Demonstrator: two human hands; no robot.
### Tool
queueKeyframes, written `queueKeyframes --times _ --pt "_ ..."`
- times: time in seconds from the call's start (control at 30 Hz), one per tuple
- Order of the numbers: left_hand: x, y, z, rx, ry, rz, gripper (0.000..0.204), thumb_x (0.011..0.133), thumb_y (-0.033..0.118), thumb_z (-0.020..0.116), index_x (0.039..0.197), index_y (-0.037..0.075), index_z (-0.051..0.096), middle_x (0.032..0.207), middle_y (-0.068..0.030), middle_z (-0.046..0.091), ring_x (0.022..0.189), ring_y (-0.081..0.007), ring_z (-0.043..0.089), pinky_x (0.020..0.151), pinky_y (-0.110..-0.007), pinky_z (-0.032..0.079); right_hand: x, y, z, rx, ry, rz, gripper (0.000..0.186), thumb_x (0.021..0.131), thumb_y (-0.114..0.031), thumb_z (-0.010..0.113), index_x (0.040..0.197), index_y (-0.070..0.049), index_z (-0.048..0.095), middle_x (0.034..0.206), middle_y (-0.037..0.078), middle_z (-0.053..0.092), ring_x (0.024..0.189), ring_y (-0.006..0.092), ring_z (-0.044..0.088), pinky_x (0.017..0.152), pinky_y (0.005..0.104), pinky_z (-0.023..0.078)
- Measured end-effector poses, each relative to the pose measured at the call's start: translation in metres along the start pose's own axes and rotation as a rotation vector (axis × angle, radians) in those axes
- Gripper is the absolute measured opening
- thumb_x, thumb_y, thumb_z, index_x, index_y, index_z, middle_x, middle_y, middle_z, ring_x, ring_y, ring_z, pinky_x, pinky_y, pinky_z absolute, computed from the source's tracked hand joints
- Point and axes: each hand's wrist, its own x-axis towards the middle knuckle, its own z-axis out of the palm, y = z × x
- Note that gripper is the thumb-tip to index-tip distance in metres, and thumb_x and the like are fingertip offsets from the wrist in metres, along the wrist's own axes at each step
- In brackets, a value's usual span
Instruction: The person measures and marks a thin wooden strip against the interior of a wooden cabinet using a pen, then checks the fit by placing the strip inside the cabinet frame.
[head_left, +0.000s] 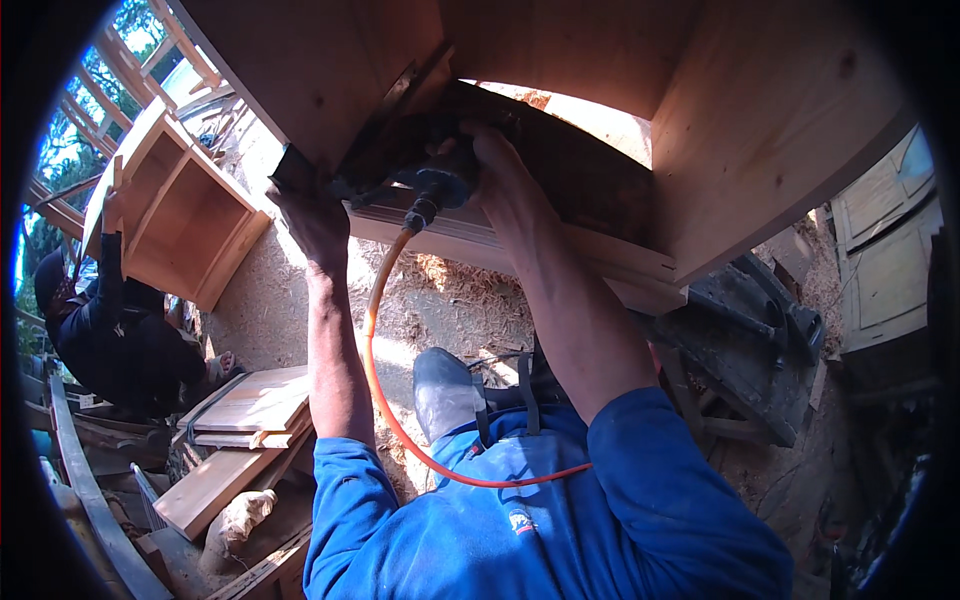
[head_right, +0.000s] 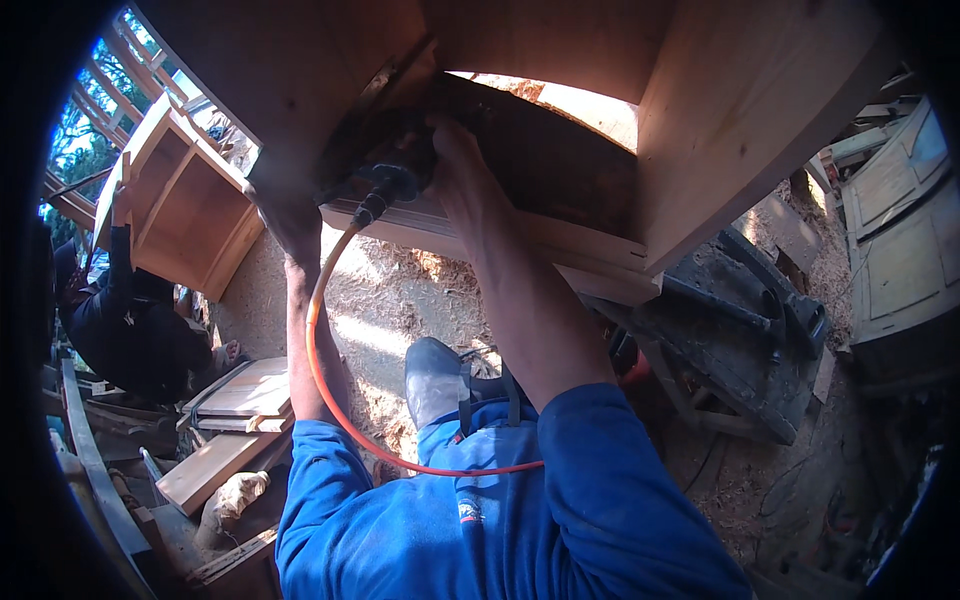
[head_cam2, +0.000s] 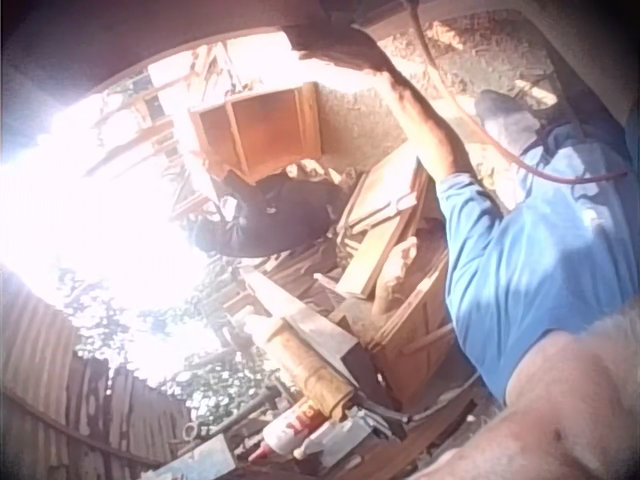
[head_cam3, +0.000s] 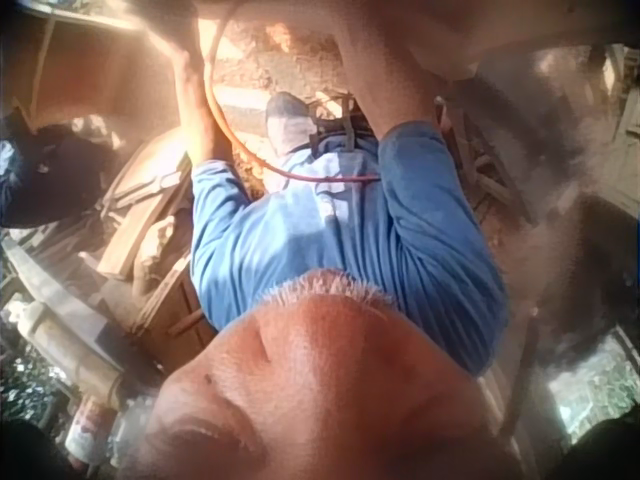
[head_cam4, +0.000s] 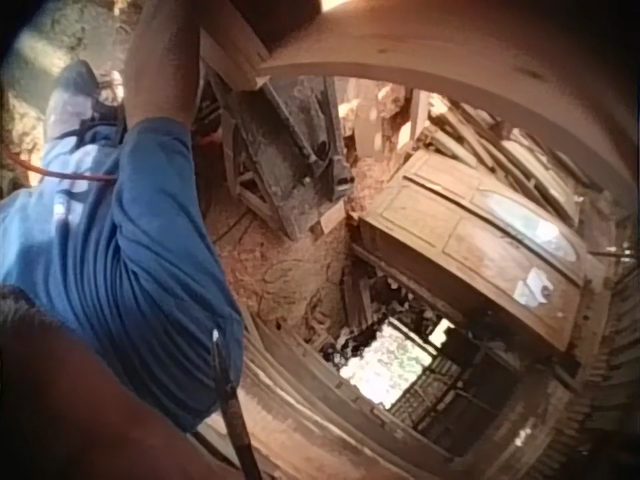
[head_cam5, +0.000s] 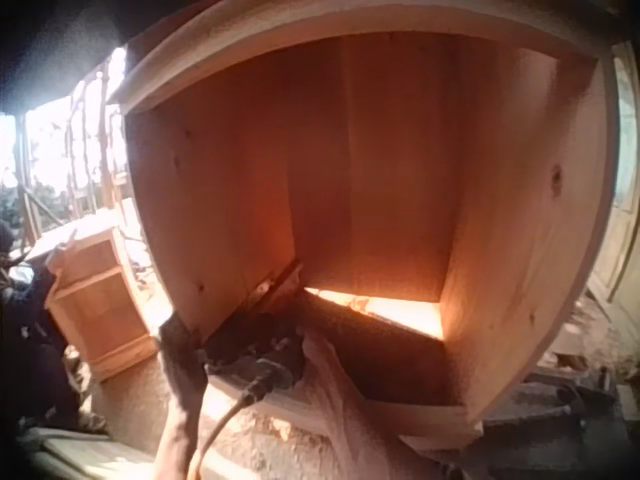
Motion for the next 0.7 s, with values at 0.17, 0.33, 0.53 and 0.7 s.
queueKeyframes --times 0.17,0.33,0.53,0.7 --pt "0.001 0.010 -0.001 0.007 -0.021 -0.003 0.045 0.093 0.018 0.067 0.120 -0.008 0.043 0.109 -0.0302 0.058 0.103 -0.0465 0.059 0.088 -0.053 0.045 0.011 -0.003 -0.009 -0.108 -0.114 -0.005 0.020 0.103 -0.018 0.047 0.108 0.001 0.053 0.079 0.010 0.061 0.060 0.0152 0.061 0.059 0.0313 0.059" --pt "0.000 -0.004 -0.003 -0.001 -0.009 0.037 0.047 0.093 0.020 0.069 0.121 -0.007 0.044 0.110 -0.0299 0.057 0.103 -0.0468 0.058 0.088 -0.054 0.045 0.002 0.000 0.002 -0.069 -0.036 -0.026 0.020 0.103 -0.017 0.049 0.107 0.002 0.053 0.080 0.011 0.062 0.061 0.0149 0.061 0.060 0.0302 0.058" --pt "-0.001 0.006 -0.005 0.046 -0.026 -0.069 0.046 0.093 0.021 0.068 0.121 -0.008 0.045 0.112 -0.0295 0.057 0.106 -0.0463 0.058 0.091 -0.053 0.045 -0.005 0.000 0.001 -0.054 -0.044 -0.006 0.020 0.103 -0.017 0.049 0.108 0.002 0.052 0.080 0.013 0.063 0.061 0.0174 0.062 0.063 0.0316 0.058" --pt "0.001 0.008 -0.004 0.043 -0.005 0.020 0.048 0.094 0.023 0.067 0.121 -0.008 0.043 0.112 -0.0309 0.058 0.105 -0.0471 0.059 0.090 -0.052 0.046 0.006 0.001 -0.002 -0.050 -0.060 -0.071 0.022 0.104 -0.019 0.047 0.109 0.001 0.052 0.077 0.012 0.063 0.062 0.0198 0.063 0.068 0.0363 0.058"
